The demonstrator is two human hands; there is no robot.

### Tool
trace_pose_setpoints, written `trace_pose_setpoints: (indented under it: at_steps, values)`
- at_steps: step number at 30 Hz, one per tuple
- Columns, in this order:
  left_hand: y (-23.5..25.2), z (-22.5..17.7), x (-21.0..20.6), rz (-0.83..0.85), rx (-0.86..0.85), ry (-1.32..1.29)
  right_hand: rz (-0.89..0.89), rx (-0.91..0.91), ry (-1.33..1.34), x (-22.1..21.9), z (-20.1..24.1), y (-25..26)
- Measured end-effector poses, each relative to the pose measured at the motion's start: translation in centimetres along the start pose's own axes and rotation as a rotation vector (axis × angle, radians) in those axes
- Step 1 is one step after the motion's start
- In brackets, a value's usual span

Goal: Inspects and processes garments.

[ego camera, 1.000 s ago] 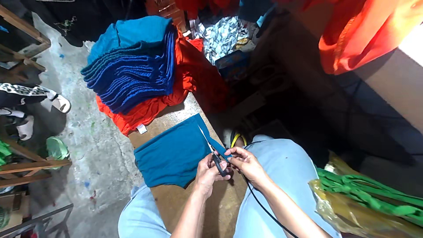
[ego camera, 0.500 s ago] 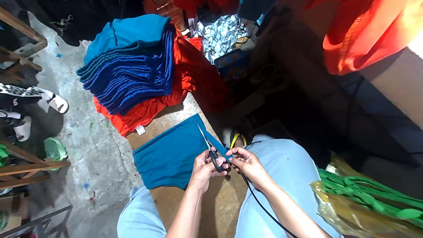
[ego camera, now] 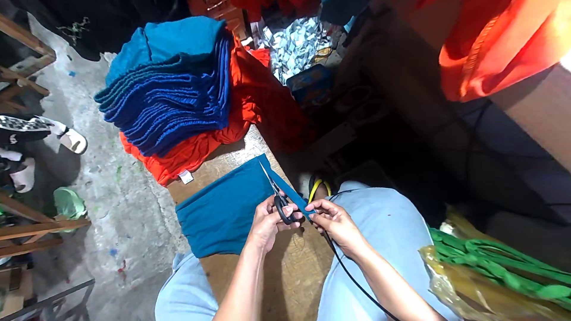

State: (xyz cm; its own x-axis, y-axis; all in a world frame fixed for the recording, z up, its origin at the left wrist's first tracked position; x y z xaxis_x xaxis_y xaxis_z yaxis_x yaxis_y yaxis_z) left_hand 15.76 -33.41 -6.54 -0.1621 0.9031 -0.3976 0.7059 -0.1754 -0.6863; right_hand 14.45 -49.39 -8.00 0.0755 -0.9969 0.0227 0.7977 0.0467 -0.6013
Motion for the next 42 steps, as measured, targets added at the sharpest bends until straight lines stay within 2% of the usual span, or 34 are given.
trace_pose_setpoints:
  at_steps: [19,30,36,42]
  values:
    - [1.7,-1.5,0.9,0.088,-0.064,-0.132,-0.013,-0.007,-0.039,0.5,0.1,0.0]
    - [2.4,-1.6,1.0,0.026,-0.051,-0.025,-0.052,0.07,-0.075,1.5,1.5,-0.6]
    - [2.7,-2.3,0.8,0.039,-0.054,-0.12,-0.045,0.072,-0.092,1.9,1.3,-0.4]
    - [3.2,-3.2,1.2,-0.009,-0.078,-0.059,-0.031,0.086,-0.104,1.8,1.6,-0.6]
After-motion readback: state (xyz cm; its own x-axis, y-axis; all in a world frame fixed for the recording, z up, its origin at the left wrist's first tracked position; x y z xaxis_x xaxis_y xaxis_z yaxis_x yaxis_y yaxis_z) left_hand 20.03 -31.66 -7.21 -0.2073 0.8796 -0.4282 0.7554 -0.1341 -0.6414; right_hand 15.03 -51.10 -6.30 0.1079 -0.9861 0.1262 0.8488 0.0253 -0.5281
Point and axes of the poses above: each hand's wrist, its own y-axis towards the middle knuckle, its own x-axis out of the back of the hand, z = x × y, the point moved 10 cm from there along y, towards the middle knuckle, and after that the axes turned 4 degrees about -y, right-handed, at the moved point
